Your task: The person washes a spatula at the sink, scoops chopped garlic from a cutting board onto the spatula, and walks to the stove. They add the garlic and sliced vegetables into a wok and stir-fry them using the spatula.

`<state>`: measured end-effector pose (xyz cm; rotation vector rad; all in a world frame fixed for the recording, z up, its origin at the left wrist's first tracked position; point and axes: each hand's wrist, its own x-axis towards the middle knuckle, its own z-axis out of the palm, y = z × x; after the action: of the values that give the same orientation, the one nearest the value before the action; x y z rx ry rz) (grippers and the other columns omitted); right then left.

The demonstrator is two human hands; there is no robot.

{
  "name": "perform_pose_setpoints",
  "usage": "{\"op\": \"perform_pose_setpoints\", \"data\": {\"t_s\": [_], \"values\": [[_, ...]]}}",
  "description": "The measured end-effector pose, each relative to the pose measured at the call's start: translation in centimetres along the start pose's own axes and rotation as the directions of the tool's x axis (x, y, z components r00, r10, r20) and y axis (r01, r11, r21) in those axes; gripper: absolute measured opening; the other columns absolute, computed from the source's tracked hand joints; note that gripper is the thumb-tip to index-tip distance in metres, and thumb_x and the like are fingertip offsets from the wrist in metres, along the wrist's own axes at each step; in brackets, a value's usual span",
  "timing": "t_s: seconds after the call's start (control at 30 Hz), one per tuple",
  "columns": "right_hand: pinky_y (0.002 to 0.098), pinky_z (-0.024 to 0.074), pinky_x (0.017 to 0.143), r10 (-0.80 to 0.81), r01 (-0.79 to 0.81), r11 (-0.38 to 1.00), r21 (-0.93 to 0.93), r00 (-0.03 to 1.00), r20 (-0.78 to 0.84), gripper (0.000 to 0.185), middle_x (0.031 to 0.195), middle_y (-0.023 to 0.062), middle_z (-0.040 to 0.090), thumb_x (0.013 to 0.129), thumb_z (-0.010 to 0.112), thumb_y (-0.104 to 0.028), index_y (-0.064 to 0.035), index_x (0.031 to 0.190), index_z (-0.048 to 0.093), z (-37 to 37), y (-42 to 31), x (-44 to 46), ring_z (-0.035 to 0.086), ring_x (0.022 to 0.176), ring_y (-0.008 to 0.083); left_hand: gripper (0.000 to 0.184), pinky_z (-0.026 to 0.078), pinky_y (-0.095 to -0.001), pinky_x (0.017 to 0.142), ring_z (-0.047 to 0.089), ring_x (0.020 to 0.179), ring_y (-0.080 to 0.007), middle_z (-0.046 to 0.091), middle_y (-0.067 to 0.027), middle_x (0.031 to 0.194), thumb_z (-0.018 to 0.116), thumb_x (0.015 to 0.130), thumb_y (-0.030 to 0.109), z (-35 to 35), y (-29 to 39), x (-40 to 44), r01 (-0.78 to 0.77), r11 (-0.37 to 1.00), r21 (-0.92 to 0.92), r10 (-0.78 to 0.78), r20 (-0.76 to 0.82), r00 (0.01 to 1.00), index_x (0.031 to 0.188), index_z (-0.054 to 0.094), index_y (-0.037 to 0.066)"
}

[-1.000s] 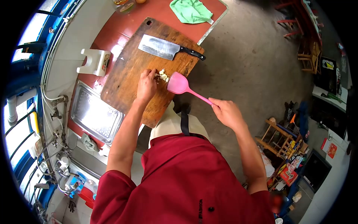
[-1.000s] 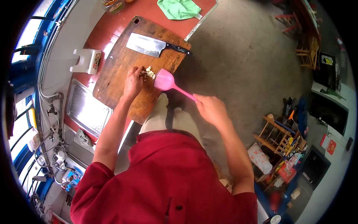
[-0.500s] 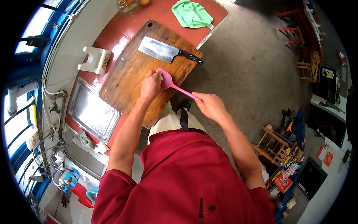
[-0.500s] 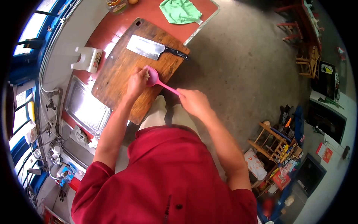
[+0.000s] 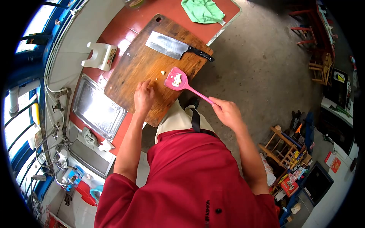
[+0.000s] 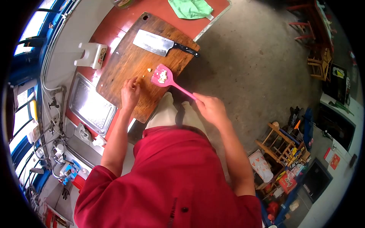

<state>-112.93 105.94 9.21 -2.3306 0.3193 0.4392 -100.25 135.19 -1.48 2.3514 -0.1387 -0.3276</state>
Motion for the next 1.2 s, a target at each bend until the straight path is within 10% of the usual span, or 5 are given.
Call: {"op": "perform_pose_setpoints", "data": {"t_s": [0.47,1.2], "values": [[0.0439,0.0516,0.073,0.032,-0.009,0.969,-0.246,0.995,0.091,0.027,0.091,0.0141,0.068,0.089,0.053,-0.023,-0.0142,0.11,0.067,-0.8,-3.1,2.8,0.064,0.082,0.0339,0.015,0.05,-0.0421,0.074,0.063,0.08,-0.0366,0.065,-0.0181,0.088,0.058,0.083,0.011,2.5,0.4,4.8,-0.152,0.986,0.068,0.154,-0.021,0.988,0.089,0.068,0.001],[0.0434,0.0513,0.071,-0.021,0.026,0.988,-0.151,0.999,0.034,0.027,0.09,0.0148,0.067,0.088,0.055,-0.025,-0.0153,0.11,0.067,0.6,-2.1,3.9,0.064,0.08,0.0342,0.018,0.048,-0.0419,0.08,0.059,0.089,-0.035,0.062,-0.0177,0.094,0.058,0.082,0.006,1.5,0.6,3.9,-0.201,0.979,-0.034,0.198,-0.091,0.976,0.098,0.066,0.001]]}}
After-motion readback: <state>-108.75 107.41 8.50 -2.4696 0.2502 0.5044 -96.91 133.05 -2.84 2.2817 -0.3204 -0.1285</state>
